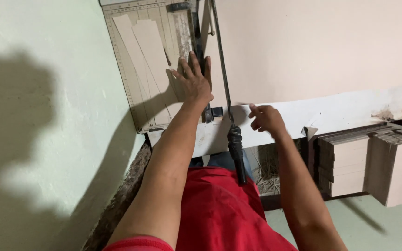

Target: The person uses a manual paper cutter to trim large sheets of paper. They align the paper against the guide, pull down the cutting lever to slice the sheet, and then remove the cut pieces.

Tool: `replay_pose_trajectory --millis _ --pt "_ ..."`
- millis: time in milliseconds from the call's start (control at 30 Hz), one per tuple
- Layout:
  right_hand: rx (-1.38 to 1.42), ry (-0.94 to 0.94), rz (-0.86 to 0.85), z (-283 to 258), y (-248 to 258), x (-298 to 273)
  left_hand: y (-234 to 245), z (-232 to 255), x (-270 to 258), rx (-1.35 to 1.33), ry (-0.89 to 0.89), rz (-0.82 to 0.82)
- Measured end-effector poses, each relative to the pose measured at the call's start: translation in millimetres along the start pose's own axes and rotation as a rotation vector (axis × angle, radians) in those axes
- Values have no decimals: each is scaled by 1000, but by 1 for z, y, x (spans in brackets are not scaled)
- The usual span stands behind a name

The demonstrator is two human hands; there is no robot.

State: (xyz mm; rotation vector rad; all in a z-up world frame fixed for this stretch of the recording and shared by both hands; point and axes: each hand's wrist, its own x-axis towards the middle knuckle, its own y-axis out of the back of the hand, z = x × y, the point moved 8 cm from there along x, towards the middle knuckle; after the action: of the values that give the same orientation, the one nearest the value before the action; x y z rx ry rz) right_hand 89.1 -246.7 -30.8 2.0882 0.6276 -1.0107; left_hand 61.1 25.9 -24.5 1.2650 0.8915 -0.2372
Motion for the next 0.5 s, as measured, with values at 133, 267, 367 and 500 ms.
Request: replay_pose_trajectory --millis 133,267,367,500 --pt "-492 138 -16 -157 -13 -192 3 1 1 13 -8 -25" --pt "-688 162 -77 -127 -57 -207 1 2 3 8 -12 -31" --pt "-637 171 -34 -67 -95 -170 -18 1 15 -32 -39 -46" --pt "-709 373 188 -2 -123 -104 -15 4 18 -103 -76 27"
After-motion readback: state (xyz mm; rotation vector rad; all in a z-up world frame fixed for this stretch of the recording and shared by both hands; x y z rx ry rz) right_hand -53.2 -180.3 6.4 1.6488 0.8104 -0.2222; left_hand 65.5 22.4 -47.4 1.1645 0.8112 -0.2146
